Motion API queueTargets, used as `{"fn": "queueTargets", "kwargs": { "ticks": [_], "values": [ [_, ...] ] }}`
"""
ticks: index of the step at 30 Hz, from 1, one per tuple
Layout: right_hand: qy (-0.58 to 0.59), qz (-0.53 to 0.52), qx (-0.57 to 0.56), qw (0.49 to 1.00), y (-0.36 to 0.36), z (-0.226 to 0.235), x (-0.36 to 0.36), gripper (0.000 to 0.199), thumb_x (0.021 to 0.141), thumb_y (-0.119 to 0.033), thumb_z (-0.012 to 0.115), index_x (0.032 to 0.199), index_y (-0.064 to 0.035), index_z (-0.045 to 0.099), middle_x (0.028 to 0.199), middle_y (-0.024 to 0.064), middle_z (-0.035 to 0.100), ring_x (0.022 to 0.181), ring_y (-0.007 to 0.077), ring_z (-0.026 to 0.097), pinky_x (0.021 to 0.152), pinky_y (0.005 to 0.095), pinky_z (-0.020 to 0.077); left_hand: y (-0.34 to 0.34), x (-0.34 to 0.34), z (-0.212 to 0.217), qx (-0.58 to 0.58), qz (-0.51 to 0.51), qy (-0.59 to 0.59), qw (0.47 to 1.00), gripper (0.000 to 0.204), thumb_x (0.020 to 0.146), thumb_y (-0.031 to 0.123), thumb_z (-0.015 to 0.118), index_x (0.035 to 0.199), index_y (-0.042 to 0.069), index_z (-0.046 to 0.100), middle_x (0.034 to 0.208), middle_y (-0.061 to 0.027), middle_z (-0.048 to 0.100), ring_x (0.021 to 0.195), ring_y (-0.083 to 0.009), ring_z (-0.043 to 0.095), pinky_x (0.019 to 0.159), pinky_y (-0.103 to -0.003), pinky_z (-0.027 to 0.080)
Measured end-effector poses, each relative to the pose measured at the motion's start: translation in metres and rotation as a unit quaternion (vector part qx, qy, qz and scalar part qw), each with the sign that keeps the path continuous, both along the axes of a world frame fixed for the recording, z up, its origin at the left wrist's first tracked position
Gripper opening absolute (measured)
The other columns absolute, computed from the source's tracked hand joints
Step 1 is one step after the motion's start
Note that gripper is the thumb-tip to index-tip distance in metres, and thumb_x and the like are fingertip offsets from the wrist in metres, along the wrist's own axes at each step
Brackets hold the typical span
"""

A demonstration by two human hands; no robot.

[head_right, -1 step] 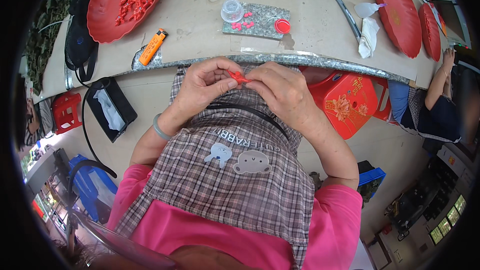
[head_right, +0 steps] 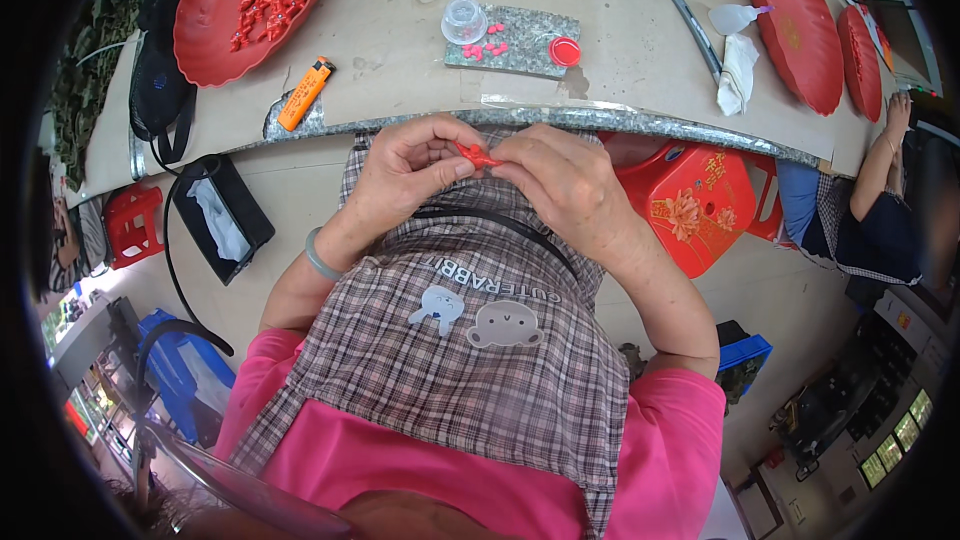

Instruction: The person assembles small red plastic components by hand at a workbench.

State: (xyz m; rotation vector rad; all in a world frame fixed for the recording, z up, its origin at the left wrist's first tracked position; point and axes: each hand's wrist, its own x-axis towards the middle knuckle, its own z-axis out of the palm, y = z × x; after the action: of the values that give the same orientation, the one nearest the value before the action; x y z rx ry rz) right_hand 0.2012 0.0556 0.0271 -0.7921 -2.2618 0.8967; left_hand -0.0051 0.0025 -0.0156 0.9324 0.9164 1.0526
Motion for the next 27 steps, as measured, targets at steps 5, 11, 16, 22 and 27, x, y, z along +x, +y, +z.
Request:
{"fn": "queueTargets", "kwargs": {
  "ticks": [5,11,16,22,27],
  "values": [
    [0.006,0.028,0.063,0.998,0.001,-0.001,0.001,0.019,0.076,0.0,0.077,0.091,0.0024,0.065,0.08,0.0122,0.065,0.074,0.0269,0.068,0.062,0.0357,0.0551,0.0,-0.003,0.006,0.043,-0.003,0.038,0.998,0.016,0.086,-0.004,0.068,0.102,-0.003,0.066,0.098,-0.0078,0.068,0.088,-0.0127,0.068,0.079,-0.025,0.055],
    [0.026,0.022,0.007,0.999,-0.005,-0.005,0.002,0.016,0.077,-0.001,0.076,0.088,0.0016,0.066,0.077,0.0114,0.065,0.07,0.0259,0.067,0.059,0.0348,0.0534,0.0,-0.005,0.01,0.09,-0.013,0.099,0.991,0.017,0.081,-0.006,0.07,0.098,-0.002,0.068,0.093,-0.0083,0.068,0.084,-0.0141,0.068,0.074,-0.025,0.055],
    [0.05,0.015,-0.012,0.999,-0.007,-0.012,0.002,0.013,0.078,-0.003,0.075,0.087,0.0009,0.066,0.076,0.0111,0.065,0.068,0.0253,0.067,0.058,0.0335,0.0525,-0.001,-0.006,0.014,0.123,-0.01,0.136,0.983,0.018,0.079,-0.006,0.071,0.097,-0.001,0.069,0.09,-0.0088,0.068,0.081,-0.0152,0.068,0.073,-0.026,0.055],
    [0.044,0.012,-0.047,0.998,-0.01,-0.014,0.002,0.013,0.078,-0.004,0.075,0.086,0.0007,0.066,0.077,0.0108,0.066,0.069,0.0246,0.067,0.059,0.0328,0.0527,-0.004,-0.005,0.013,0.116,-0.013,0.147,0.982,0.018,0.078,-0.005,0.072,0.095,-0.001,0.069,0.089,-0.0087,0.068,0.08,-0.0154,0.067,0.071,-0.026,0.055],
    [0.05,0.011,-0.038,0.998,-0.011,-0.019,0.002,0.014,0.078,-0.004,0.075,0.087,0.0008,0.067,0.079,0.0104,0.067,0.069,0.0242,0.067,0.059,0.0323,0.0529,-0.005,-0.005,0.009,0.108,0.001,0.13,0.986,0.018,0.079,-0.003,0.074,0.095,-0.001,0.069,0.089,-0.0085,0.068,0.079,-0.015,0.067,0.07,-0.026,0.055]
  ]
}}
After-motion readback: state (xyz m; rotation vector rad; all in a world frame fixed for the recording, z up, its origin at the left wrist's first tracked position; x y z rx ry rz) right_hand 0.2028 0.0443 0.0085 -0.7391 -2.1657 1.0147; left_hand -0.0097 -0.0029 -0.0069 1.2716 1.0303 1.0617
